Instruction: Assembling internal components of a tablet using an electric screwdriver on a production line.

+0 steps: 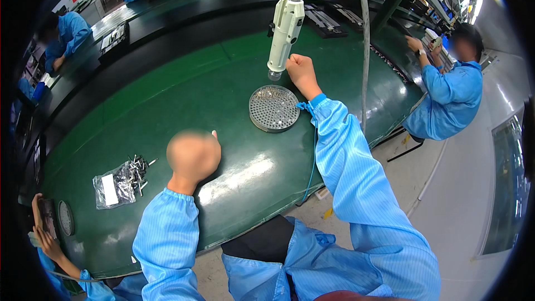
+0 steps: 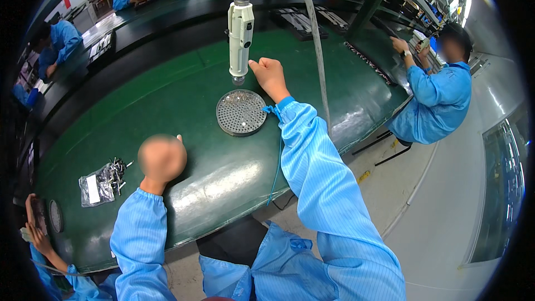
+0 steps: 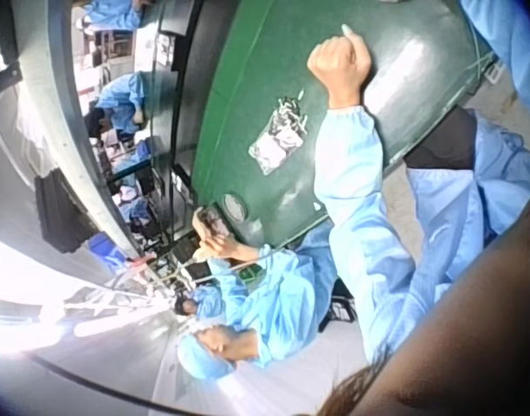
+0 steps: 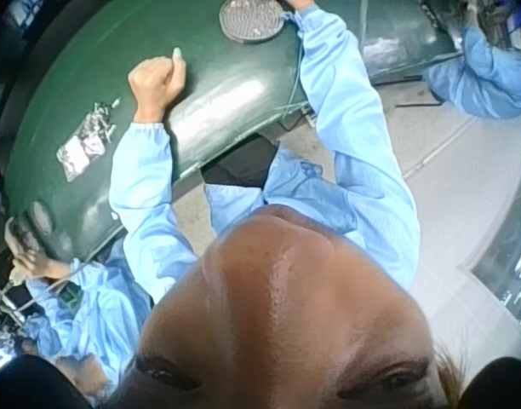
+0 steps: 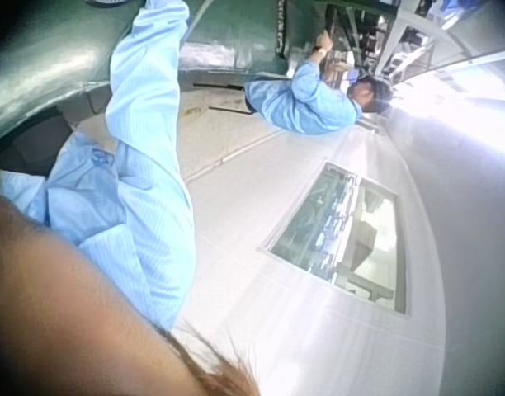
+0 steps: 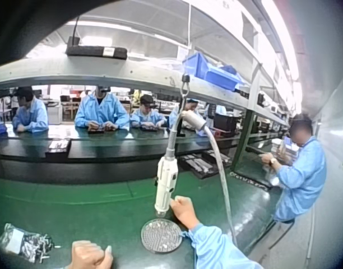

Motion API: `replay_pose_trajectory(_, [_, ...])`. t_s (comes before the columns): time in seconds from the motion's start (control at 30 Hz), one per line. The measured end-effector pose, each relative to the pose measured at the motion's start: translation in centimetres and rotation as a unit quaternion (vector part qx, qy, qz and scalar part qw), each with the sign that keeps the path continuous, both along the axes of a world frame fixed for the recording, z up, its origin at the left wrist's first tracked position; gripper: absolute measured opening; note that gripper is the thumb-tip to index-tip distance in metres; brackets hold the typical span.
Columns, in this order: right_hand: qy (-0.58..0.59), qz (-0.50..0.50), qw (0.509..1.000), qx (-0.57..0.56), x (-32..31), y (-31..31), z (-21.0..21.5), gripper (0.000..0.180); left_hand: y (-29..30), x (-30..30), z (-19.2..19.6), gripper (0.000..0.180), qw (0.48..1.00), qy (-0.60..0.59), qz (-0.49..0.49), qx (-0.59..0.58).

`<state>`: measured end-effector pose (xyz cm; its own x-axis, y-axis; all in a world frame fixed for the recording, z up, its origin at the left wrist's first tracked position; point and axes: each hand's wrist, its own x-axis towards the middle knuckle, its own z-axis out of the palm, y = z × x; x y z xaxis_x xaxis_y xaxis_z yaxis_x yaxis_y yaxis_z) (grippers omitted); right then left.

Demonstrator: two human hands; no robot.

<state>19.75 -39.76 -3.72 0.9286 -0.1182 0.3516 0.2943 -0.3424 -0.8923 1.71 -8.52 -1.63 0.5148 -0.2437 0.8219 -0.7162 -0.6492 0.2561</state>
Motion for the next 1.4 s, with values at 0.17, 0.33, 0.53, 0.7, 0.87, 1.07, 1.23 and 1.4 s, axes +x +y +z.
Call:
replay_pose_trajectory(0.17, [-0.018, 0.003, 1.0, -0.013, 0.1, 0.0, -0.1, 0.053, -0.1, 0.0, 0.2, 0.05, 1.0, 0.004, 0.0, 0.002])
replay_pose_trajectory(0.33, [-0.009, -0.008, 1.0, 0.001, -0.5, 0.8, 0.1, 0.052, 0.5, -0.3, 0.5, 0.048, 1.0, 0.007, 0.025, 0.009])
replay_pose_trajectory(0.53, [0.01, -0.026, 1.0, 0.01, -0.6, 0.8, 0.3, 0.05, -1.1, 2.5, 0.7, 0.032, 0.984, 0.113, 0.084, -0.112])
replay_pose_trajectory(0.7, [0.007, -0.071, 0.997, -0.023, -1.1, 1.7, 1.4, 0.049, -5.0, 17.9, 0.3, 0.024, 0.929, 0.288, 0.027, -0.233])
replay_pose_trajectory(0.87, [-0.014, -0.082, 0.996, 0.02, -0.2, 3.0, -0.1, 0.047, -12.1, 34.6, 0.3, 0.038, 0.799, 0.518, -0.087, -0.292])
replay_pose_trajectory(1.07, [-0.049, -0.176, 0.977, 0.109, -0.4, 1.8, 1.0, 0.041, -26.3, 41.1, 2.3, 0.086, 0.756, 0.598, -0.05, -0.261])
replay_pose_trajectory(1.23, [-0.092, -0.272, 0.934, 0.212, 0.5, 1.1, 1.9, 0.039, -33.1, 43.8, 1.6, 0.126, 0.806, 0.569, 0.029, -0.163])
replay_pose_trajectory(1.4, [-0.081, -0.315, 0.893, 0.31, 1.4, -2.2, 1.2, 0.045, -35.4, 46.7, -1.1, 0.087, 0.831, 0.538, 0.072, -0.125])
